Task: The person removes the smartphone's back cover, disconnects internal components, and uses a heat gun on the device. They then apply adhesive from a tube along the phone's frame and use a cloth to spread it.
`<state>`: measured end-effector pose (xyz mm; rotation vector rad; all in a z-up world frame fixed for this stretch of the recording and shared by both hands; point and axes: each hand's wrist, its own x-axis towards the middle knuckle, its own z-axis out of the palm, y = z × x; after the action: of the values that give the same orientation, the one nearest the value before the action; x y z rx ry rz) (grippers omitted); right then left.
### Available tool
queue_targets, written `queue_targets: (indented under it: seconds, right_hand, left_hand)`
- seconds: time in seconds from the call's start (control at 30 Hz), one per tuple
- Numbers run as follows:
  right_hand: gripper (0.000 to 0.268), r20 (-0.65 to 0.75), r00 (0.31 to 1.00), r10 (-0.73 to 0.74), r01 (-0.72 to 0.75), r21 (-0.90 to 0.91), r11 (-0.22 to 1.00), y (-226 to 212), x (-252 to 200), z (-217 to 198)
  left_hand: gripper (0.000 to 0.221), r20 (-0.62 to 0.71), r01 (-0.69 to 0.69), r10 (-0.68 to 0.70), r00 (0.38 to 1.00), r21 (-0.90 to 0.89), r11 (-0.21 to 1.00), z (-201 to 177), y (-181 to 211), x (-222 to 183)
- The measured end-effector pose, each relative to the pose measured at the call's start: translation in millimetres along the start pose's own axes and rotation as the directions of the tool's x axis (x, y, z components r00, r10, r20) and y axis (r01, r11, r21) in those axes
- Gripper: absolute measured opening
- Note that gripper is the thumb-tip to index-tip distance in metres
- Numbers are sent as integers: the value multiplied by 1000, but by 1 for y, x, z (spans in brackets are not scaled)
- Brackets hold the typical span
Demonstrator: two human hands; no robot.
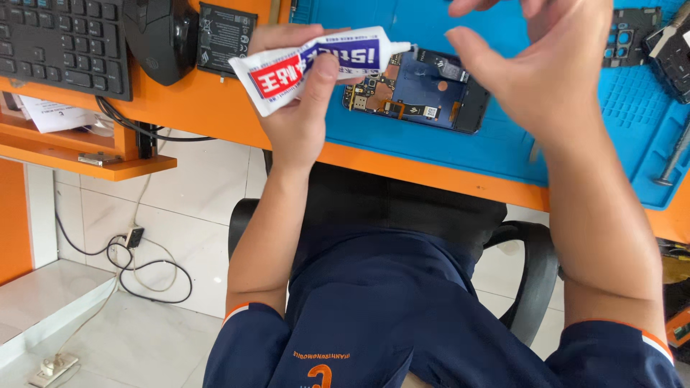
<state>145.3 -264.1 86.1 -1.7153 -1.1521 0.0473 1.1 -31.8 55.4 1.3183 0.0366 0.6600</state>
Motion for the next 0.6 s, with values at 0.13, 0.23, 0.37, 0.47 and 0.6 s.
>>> queue_targets:
  seconds: [0.13, 0.23, 0.37, 0.47, 0.6]
  right_hand:
    - [66, -57, 998, -21, 11, -171, 985, -13, -1, 7]
    - [64, -84, 990, -111, 89, -224, 970, -7, -4, 11]
    - [59, -139, 986, -96, 61, -242, 968, -13, -2, 13]
    - [56, -119, 993, 8, 8, 130, 991, -22, 9, 18]
    - [48, -61, 996, 57, -36, 305, 952, -14, 8, 13]
  left_hand:
    - [32, -1, -77, 79, 997, 190, 979, 12, -1, -6]
    - [34, -2, -92, 96, 995, 243, 966, 16, -4, -8]
    - [31, -28, -91, 99, 995, 211, 973, 24, -3, -9]
    - [31, -1, -150, 153, 988, 187, 971, 26, -6, -10]
    - [29, 15, -174, 173, 985, 123, 977, 27, -11, -10]
